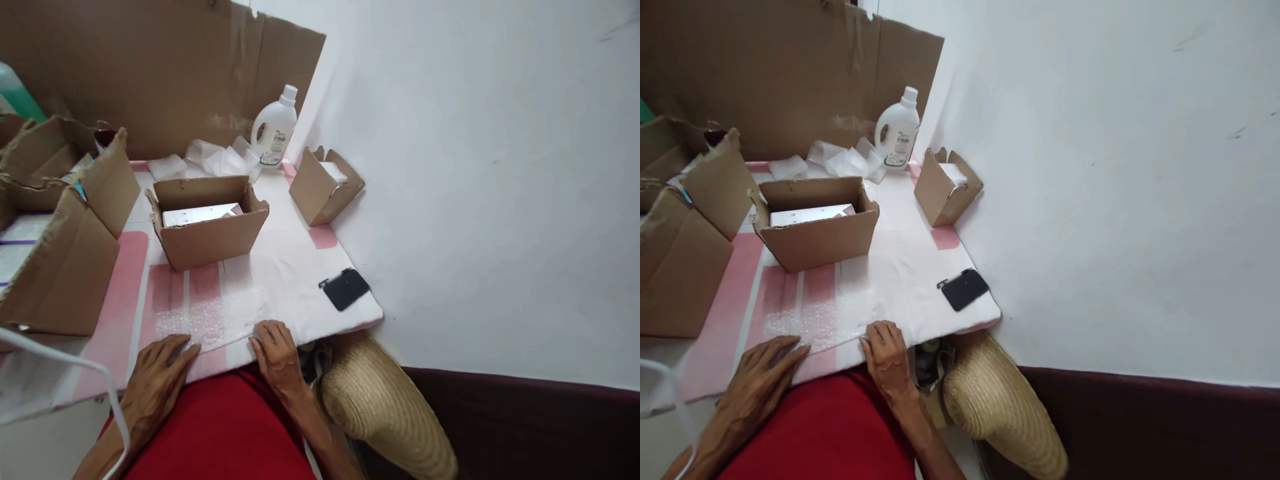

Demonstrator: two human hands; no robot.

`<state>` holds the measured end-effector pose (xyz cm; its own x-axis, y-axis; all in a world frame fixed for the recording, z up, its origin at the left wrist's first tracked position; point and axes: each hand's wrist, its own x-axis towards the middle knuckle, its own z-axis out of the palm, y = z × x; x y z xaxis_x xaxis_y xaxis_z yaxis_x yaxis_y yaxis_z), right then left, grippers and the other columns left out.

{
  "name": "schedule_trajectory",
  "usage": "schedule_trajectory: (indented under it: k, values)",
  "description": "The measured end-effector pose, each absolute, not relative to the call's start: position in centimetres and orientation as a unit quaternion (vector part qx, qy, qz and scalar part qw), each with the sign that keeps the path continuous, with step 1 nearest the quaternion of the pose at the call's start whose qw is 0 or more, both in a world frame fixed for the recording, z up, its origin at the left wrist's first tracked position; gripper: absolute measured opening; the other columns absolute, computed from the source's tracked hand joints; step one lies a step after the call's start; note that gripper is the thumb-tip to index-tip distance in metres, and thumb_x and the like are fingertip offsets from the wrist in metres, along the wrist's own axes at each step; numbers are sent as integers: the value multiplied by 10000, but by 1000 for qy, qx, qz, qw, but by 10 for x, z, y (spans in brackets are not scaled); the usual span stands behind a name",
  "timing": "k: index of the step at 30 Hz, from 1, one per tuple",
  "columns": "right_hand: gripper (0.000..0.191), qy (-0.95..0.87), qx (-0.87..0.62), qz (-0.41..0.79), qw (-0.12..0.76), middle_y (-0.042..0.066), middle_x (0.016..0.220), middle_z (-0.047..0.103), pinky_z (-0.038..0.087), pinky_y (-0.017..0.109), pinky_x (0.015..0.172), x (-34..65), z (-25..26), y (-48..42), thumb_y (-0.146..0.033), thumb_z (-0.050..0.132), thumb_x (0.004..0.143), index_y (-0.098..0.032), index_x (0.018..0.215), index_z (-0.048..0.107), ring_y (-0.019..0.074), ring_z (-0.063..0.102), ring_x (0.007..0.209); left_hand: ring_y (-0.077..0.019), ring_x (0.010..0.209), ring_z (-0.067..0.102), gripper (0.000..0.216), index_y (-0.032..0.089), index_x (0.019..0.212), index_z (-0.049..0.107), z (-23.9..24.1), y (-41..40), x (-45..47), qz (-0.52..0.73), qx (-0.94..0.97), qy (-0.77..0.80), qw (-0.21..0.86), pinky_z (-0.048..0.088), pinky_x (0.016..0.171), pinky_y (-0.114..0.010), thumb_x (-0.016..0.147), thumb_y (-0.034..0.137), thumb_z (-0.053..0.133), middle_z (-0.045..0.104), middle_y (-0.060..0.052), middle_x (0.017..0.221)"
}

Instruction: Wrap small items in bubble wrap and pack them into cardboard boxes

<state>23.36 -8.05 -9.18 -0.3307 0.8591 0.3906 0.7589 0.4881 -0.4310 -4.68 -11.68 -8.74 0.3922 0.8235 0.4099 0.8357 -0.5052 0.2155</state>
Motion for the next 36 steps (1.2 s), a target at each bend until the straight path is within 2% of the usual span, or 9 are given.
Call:
schedule_trajectory:
  k: [10,16,19,21,23,25,29,32,36]
  values:
    - [151,-901,-335,105,256,94,1006,690,493,377,807,171,-82,-80,-256,500,1021,-187,1086,617,248,583,971,-205,1045,661,301,203,1124,670,-79,-106,-53,-246,-864,-437,53,472,915,-337,940,120,447,752,-69,1122]
    - [117,-888,-358,90,275,73,917,678,457,370,737,163,-98,-82,-237,530,1005,-207,1029,641,241,570,884,-201,1021,659,224,206,1031,663,-69,-103,-27,-272,-843,-463,31,431,944,-351,927,106,491,753,-37,980]
    - [203,-861,-386,126,307,69,843,679,476,367,721,172,-96,-87,-194,470,1014,-210,946,661,231,574,824,-184,981,661,179,210,1039,646,-56,-104,-18,-279,-845,-454,-30,444,941,-339,920,145,531,740,-30,963]
    - [211,-825,-404,197,342,66,847,695,511,353,734,180,-92,-90,-204,471,1016,-209,948,671,217,603,818,-207,1054,660,291,210,1178,621,-49,-106,-23,-278,-840,-460,-70,470,954,-348,897,289,631,737,-58,1076]
    - [178,-772,-418,285,384,63,913,728,549,324,787,189,-86,-93,-212,509,1007,-208,992,686,196,657,873,-248,1151,646,579,216,1321,563,-48,-106,-37,-271,-834,-472,-94,500,969,-368,822,455,733,718,-88,1204]
    - [141,-716,-431,353,421,60,990,753,569,294,836,197,-82,-94,-215,565,986,-212,992,706,178,699,934,-251,1191,646,597,260,1342,563,-51,-106,-52,-265,-839,-461,-116,520,969,-364,814,474,743,722,-68,1236]
    - [97,-660,-464,408,428,67,1110,752,579,301,872,206,-77,-96,-225,640,939,-216,906,730,190,718,989,-185,1126,691,243,306,1149,669,-61,-100,-61,-307,-838,-422,-162,531,952,-305,929,250,582,773,5,1113]
    - [118,-668,-489,371,420,83,1161,714,565,341,899,207,-77,-98,-204,637,928,-214,873,742,215,676,1048,-158,951,718,145,270,993,693,-61,-96,-50,-334,-803,-454,-193,547,836,-261,958,288,554,771,-2,997]
    - [145,-688,-515,287,424,97,1090,678,552,360,868,206,-84,-103,-139,624,898,-206,814,721,235,618,1049,-138,670,624,313,234,728,619,-56,-95,-36,-280,-783,-505,-230,498,662,-256,973,411,539,654,19,704]
